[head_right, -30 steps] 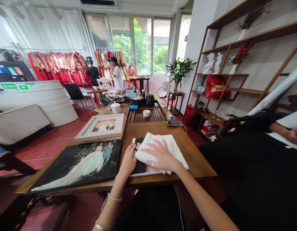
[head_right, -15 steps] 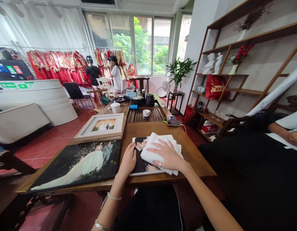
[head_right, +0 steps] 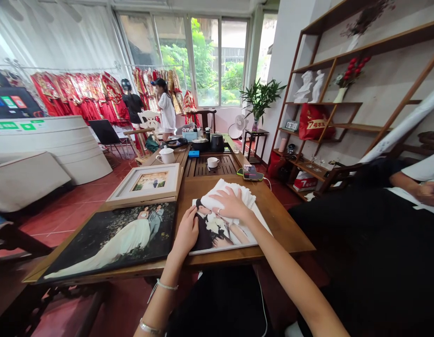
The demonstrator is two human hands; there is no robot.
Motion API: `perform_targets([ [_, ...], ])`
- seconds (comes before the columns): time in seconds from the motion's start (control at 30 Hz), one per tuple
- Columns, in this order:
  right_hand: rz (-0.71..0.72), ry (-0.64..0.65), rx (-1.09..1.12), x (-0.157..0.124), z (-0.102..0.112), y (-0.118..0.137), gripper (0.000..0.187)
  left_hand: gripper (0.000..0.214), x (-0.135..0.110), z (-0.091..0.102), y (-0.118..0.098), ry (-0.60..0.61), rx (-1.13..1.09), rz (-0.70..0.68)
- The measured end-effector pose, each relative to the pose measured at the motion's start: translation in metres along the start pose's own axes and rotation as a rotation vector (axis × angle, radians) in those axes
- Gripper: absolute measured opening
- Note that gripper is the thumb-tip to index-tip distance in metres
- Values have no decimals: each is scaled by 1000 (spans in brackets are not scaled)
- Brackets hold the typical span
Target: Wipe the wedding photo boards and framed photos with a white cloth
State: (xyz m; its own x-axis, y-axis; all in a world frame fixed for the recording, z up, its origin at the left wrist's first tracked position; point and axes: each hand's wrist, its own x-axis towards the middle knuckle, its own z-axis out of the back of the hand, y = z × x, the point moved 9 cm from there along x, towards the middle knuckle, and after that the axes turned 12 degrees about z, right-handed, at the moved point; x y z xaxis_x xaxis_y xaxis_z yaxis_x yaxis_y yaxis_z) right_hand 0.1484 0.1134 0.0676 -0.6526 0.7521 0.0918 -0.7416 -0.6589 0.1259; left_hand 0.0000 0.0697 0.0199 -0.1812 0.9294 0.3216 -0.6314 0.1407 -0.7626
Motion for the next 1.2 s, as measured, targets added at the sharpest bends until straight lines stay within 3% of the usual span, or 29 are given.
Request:
perform_targets([
  [0.27, 255, 14, 68, -68, 5, 61, 57, 41, 0, 1, -2, 27, 5, 11],
  [0.43, 298, 29, 93, -92, 6, 67, 55, 42, 0, 1, -4, 35, 19, 8],
  [0.57, 189, 12, 56, -72, 2, 49, 56, 41, 0, 3, -4, 10, -11, 0],
  [0.73, 70, 38, -3, -22, 0, 30, 57, 41, 0, 2, -3, 25, 6, 8],
  [0.93, 5, 108, 2, 29, 0, 28, 60, 40, 1, 5, -2, 4, 2, 17],
  [1.07, 9, 109, -28, 38, -2, 33, 56, 40, 2, 5, -2, 18, 6, 56],
  [1.2, 27, 87, -64, 29, -3, 37, 54, 38, 2, 10, -7, 3, -3, 65],
])
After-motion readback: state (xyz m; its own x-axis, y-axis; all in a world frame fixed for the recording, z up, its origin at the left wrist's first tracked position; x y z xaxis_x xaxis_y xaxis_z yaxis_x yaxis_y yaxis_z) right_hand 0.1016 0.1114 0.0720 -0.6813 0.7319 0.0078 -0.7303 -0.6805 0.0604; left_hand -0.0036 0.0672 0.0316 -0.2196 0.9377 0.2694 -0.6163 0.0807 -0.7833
